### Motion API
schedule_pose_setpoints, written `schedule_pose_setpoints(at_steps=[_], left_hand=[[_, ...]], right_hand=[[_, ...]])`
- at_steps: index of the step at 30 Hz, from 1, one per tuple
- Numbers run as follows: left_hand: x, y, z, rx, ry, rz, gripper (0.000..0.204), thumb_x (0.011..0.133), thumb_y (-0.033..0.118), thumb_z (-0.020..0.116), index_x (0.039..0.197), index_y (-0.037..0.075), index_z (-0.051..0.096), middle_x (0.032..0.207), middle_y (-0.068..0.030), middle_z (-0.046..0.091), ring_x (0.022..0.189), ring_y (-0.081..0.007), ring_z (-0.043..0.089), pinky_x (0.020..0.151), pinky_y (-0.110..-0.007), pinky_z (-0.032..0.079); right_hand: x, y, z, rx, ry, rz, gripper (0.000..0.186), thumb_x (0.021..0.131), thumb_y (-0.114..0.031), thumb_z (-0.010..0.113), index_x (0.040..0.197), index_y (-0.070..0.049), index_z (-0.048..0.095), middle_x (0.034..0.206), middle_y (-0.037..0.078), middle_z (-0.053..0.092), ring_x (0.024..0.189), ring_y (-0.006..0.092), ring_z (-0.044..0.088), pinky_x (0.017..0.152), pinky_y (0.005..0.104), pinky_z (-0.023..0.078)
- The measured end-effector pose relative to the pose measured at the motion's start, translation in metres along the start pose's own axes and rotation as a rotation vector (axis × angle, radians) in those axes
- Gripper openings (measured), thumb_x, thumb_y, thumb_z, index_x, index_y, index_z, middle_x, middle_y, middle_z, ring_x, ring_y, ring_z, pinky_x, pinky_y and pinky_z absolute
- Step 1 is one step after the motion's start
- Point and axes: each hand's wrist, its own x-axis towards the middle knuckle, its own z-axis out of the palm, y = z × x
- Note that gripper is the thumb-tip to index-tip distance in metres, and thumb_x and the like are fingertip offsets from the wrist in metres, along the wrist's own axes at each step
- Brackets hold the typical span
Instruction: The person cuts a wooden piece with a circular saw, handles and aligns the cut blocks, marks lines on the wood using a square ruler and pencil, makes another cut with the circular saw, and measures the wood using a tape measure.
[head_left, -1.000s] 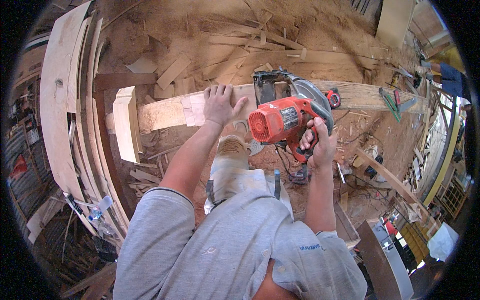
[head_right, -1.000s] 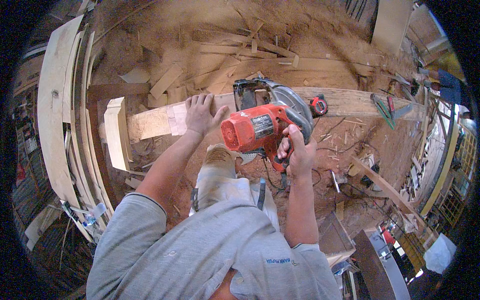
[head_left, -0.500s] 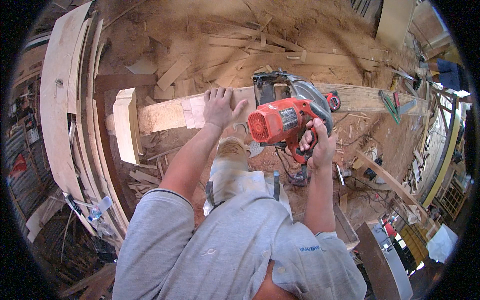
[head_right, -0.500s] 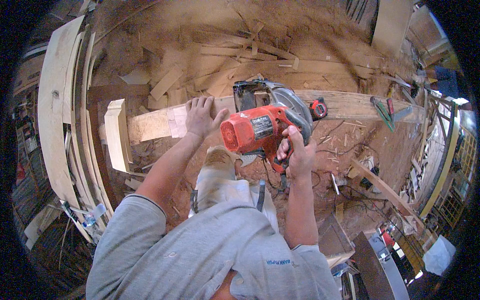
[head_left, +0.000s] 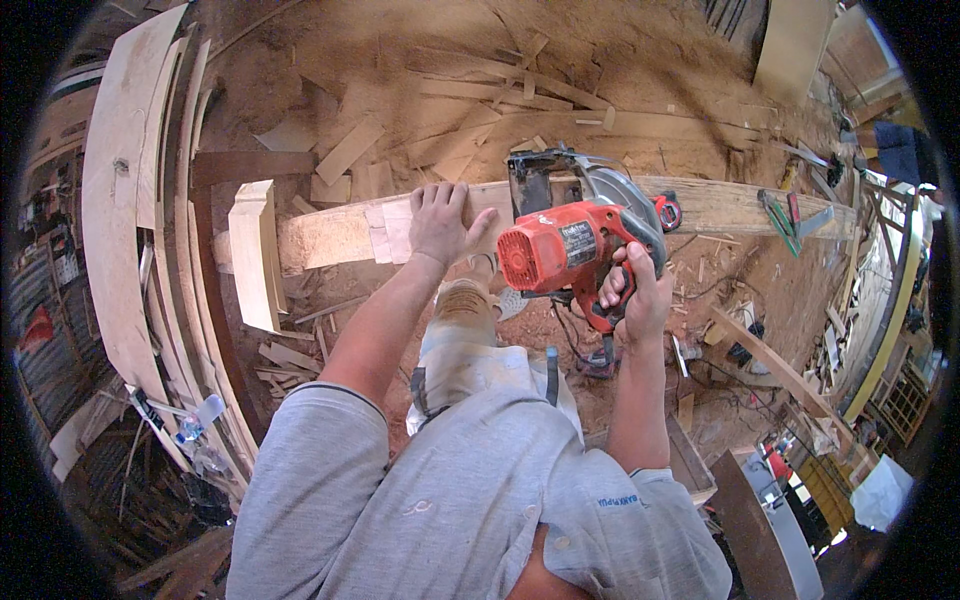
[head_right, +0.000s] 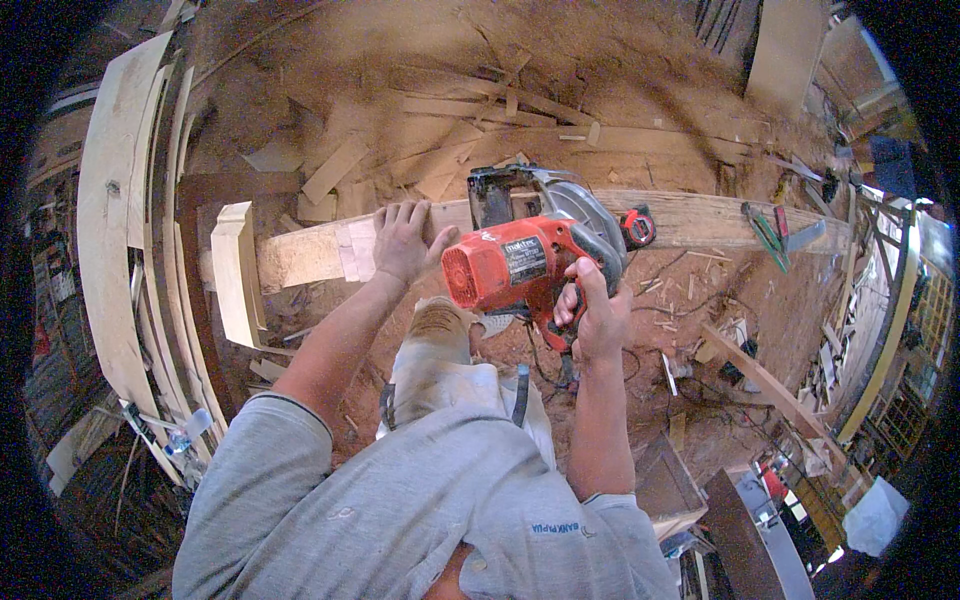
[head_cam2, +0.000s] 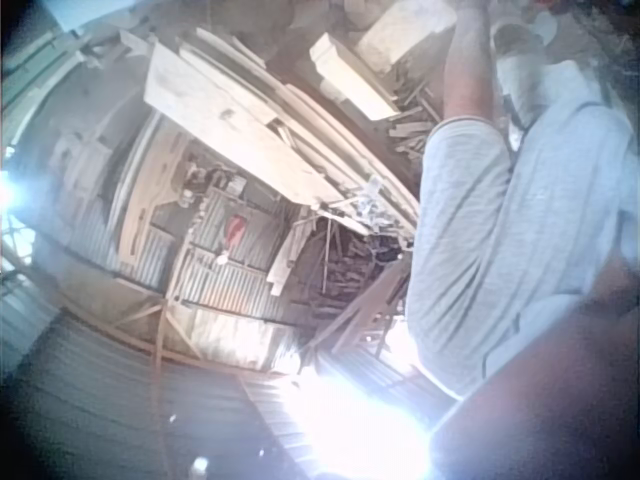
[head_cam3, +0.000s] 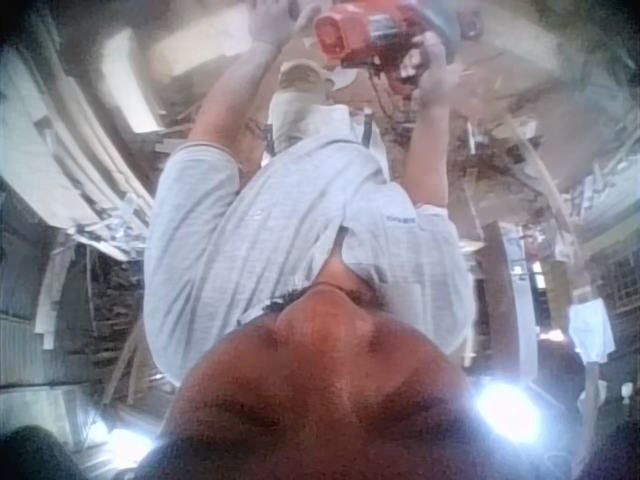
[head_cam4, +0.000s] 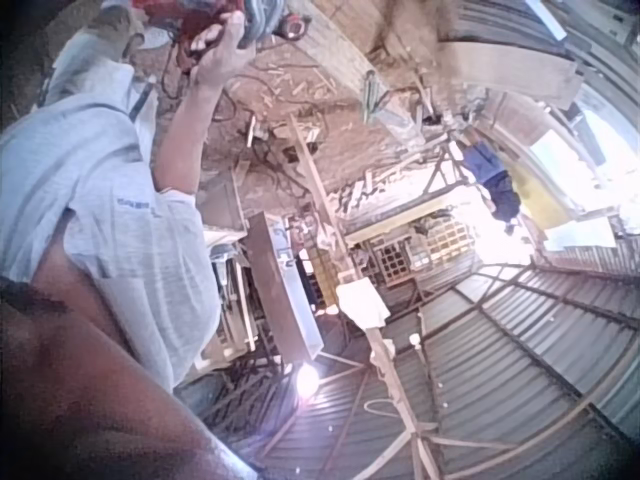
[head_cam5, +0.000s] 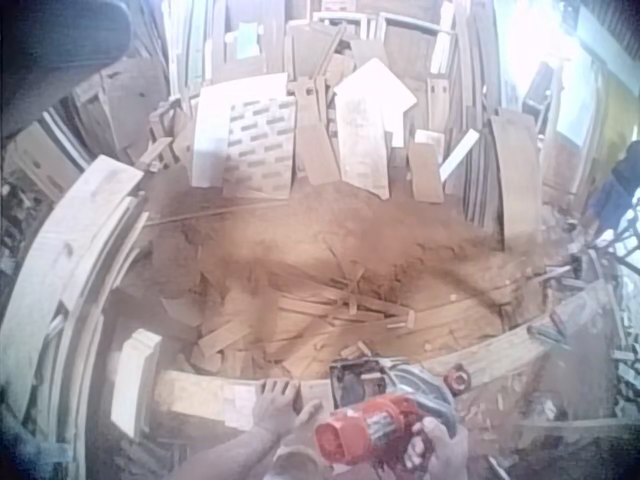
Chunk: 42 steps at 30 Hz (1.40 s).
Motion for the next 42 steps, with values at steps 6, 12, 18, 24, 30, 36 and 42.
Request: schedule_pose_setpoints(at_steps=[6, 12, 18, 24, 30, 36, 42], left_hand=[[-0.001, 0.001, -0.002, 0.007, 0.006, 0.004, 0.071, 0.093, 0.064, 0.069, 0.127, 0.002, 0.068, 0.118, -0.0131, 0.068, 0.116, -0.0328, 0.059, 0.108, -0.049, 0.039], [-0.004, 0.001, 0.001, 0.02, 0.02, 0.012, 0.071, 0.093, 0.064, 0.069, 0.127, 0.002, 0.068, 0.117, -0.0135, 0.068, 0.115, -0.0327, 0.059, 0.107, -0.049, 0.04], [-0.007, 0.003, -0.001, 0.019, 0.03, 0.017, 0.071, 0.093, 0.064, 0.069, 0.127, 0.003, 0.067, 0.117, -0.0136, 0.068, 0.114, -0.0327, 0.058, 0.107, -0.048, 0.039], [-0.009, 0.005, 0.0, 0.005, 0.041, 0.019, 0.067, 0.094, 0.063, 0.066, 0.124, 0.004, 0.068, 0.116, -0.0132, 0.066, 0.115, -0.0327, 0.057, 0.108, -0.049, 0.038], [-0.013, 0.005, 0.0, 0.008, 0.068, 0.037, 0.066, 0.093, 0.063, 0.067, 0.123, 0.004, 0.067, 0.115, -0.0134, 0.066, 0.114, -0.0327, 0.057, 0.107, -0.049, 0.039], [-0.018, 0.006, 0.001, 0.015, 0.051, 0.033, 0.065, 0.093, 0.063, 0.067, 0.121, 0.004, 0.067, 0.114, -0.0139, 0.066, 0.114, -0.0333, 0.057, 0.107, -0.049, 0.039], [-0.023, 0.007, 0.0, -0.004, -0.004, -0.025, 0.061, 0.087, 0.052, 0.07, 0.128, 0.009, 0.065, 0.121, -0.0137, 0.065, 0.12, -0.035, 0.057, 0.11, -0.051, 0.039]], right_hand=[[0.0, -0.001, 0.003, -0.003, -0.003, -0.01, 0.029, 0.103, -0.03, 0.072, 0.098, -0.002, 0.067, 0.062, 0.002, 0.055, 0.046, 0.0133, 0.052, 0.045, 0.0307, 0.044], [0.001, -0.004, 0.004, 0.002, -0.009, -0.001, 0.028, 0.104, -0.03, 0.071, 0.098, -0.002, 0.067, 0.062, 0.002, 0.054, 0.047, 0.0123, 0.052, 0.045, 0.0301, 0.044], [0.001, -0.005, 0.005, 0.009, -0.028, -0.014, 0.028, 0.104, -0.03, 0.07, 0.098, -0.003, 0.066, 0.063, 0.001, 0.054, 0.047, 0.0116, 0.052, 0.045, 0.0293, 0.044], [0.003, -0.006, 0.005, 0.021, -0.039, -0.005, 0.028, 0.104, -0.03, 0.07, 0.098, -0.003, 0.066, 0.063, 0.001, 0.054, 0.047, 0.0113, 0.051, 0.045, 0.029, 0.044], [0.005, -0.007, 0.004, 0.022, -0.053, -0.002, 0.027, 0.105, -0.029, 0.069, 0.099, -0.003, 0.066, 0.062, 0.001, 0.054, 0.047, 0.0115, 0.052, 0.045, 0.0289, 0.044], [0.008, -0.008, 0.004, -0.007, -0.06, -0.014, 0.028, 0.105, -0.03, 0.069, 0.098, -0.003, 0.065, 0.061, 0.001, 0.054, 0.046, 0.0119, 0.051, 0.044, 0.0292, 0.044], [0.009, -0.007, 0.006, -0.009, -0.061, -0.019, 0.03, 0.104, -0.033, 0.069, 0.098, -0.004, 0.064, 0.062, 0.0, 0.053, 0.046, 0.0117, 0.051, 0.045, 0.0288, 0.043]])
